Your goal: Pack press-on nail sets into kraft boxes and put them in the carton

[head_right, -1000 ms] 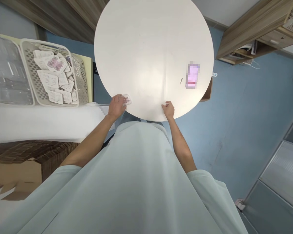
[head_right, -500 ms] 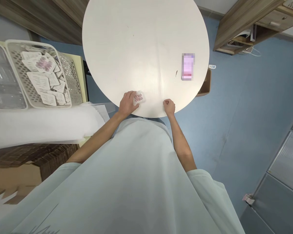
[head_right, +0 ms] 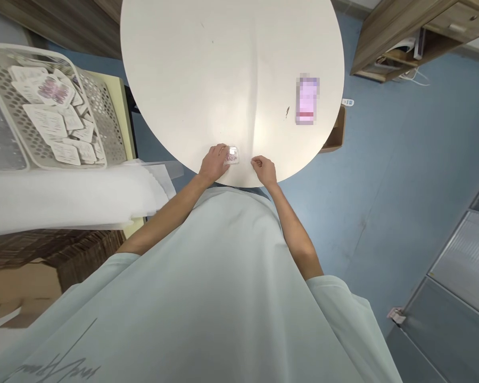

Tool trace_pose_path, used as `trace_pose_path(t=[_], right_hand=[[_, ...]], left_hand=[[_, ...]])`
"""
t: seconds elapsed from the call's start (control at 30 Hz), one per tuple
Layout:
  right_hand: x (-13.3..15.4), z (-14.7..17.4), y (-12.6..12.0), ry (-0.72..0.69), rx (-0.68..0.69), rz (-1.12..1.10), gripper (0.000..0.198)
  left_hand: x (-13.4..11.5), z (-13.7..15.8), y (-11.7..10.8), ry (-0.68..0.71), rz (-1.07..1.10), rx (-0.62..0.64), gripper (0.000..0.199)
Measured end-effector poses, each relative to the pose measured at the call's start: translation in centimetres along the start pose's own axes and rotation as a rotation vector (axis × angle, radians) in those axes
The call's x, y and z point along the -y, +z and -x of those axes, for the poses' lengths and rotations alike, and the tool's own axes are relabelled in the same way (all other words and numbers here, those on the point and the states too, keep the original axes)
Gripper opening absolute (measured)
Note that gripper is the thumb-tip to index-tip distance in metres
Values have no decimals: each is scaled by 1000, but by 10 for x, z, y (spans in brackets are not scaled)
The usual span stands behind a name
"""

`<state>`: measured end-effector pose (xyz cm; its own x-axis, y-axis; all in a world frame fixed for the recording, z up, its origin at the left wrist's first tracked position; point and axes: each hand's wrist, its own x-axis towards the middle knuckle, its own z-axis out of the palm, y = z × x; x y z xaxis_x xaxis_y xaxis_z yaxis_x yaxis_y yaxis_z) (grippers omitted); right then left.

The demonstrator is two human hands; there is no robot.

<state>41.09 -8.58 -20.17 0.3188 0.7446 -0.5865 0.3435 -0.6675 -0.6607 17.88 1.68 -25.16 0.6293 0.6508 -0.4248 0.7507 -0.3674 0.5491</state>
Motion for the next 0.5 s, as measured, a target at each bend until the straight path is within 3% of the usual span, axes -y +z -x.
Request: trace_pose_path(t=[0.17, 0.27, 0.4, 0.5], right_hand=[[26, -2, 16, -122, 122, 16, 15], [41, -6, 28, -172, 189, 47, 13], [54, -11, 47, -183, 255, 122, 12], [58, -15, 62, -161, 285, 178, 12]], left_hand=[[3, -3, 5, -11, 101, -16, 70], [6, 3, 11, -63, 274, -121, 72], [13, 21, 19, -273, 486, -308, 59], [17, 30, 22, -423, 581, -303, 48]])
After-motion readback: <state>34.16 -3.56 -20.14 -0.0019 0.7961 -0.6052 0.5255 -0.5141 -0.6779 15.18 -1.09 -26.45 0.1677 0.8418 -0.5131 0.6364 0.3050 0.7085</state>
